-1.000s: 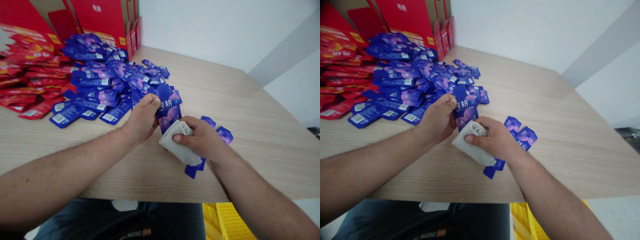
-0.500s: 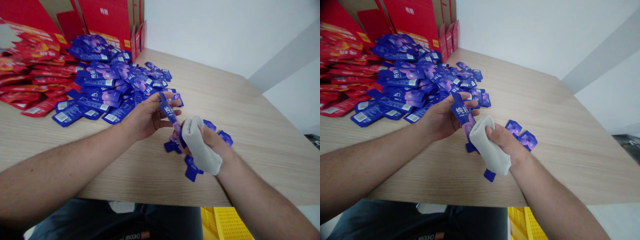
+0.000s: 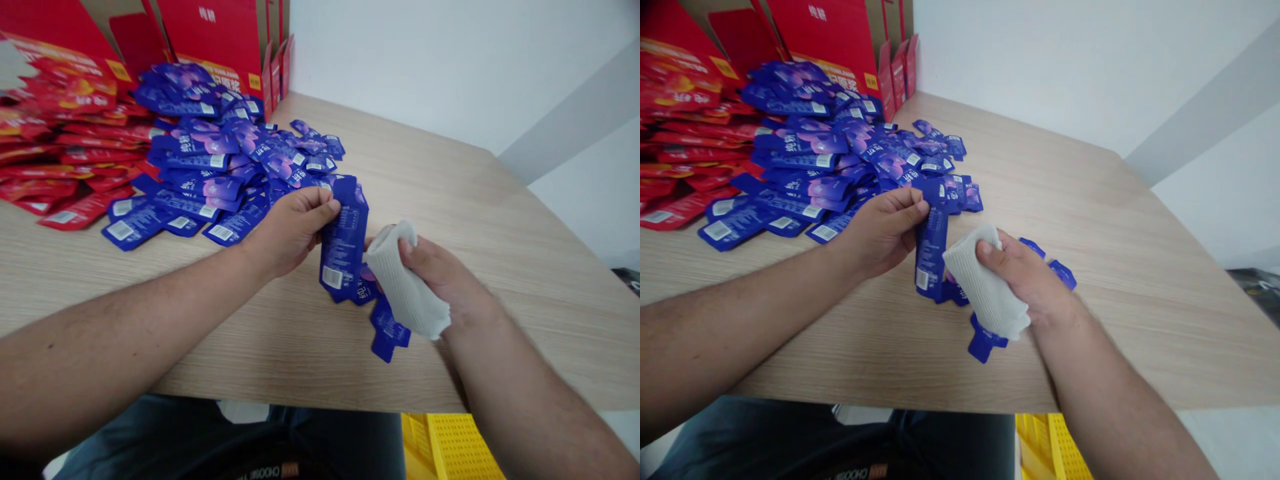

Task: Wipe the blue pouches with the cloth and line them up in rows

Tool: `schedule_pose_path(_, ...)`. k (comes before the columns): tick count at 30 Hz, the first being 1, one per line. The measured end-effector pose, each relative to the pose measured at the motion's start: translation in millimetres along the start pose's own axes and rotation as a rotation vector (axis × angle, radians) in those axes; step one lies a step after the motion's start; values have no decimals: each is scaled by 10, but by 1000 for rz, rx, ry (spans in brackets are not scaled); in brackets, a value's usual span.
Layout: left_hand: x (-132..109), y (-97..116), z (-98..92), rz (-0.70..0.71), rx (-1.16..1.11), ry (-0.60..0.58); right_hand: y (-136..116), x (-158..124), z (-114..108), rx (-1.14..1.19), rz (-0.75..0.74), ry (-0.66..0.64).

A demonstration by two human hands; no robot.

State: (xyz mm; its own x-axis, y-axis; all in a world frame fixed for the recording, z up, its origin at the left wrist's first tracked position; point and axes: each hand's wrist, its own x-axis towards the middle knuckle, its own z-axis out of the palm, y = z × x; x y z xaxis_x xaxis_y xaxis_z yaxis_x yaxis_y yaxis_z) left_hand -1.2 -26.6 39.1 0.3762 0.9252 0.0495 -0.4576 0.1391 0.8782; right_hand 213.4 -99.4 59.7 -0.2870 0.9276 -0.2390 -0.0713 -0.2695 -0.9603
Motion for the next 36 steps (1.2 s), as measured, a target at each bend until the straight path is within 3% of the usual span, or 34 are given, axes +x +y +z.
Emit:
schedule_pose_path(8,-144,-74,149,-78,282,143,-46,2,41,-196,-133,121)
schedule_pose_path(13,-200,-130,189,-172,352,5,28,94,50,-658,-273,440)
schedule_pose_path(15,-209,-124,197,-238,387,-43,17,94,44,-762,-308,484)
schedule_pose_path(20,-216,-76,226,-264,411,58,-24,47,74,-903,-370,310)
schedule_pose_path(24,-199,-77,220,-301,270,84,7,72,68,-916,-387,419)
schedule_pose_path(28,-184,-86,208,-305,240,70,23,103,59,-997,-420,275)
schedule_pose_path(32,-186,-72,220,-317,181,69,15,99,68,-981,-405,392)
schedule_pose_path(36,-194,-70,233,-302,172,80,19,90,95,-1016,-416,264)
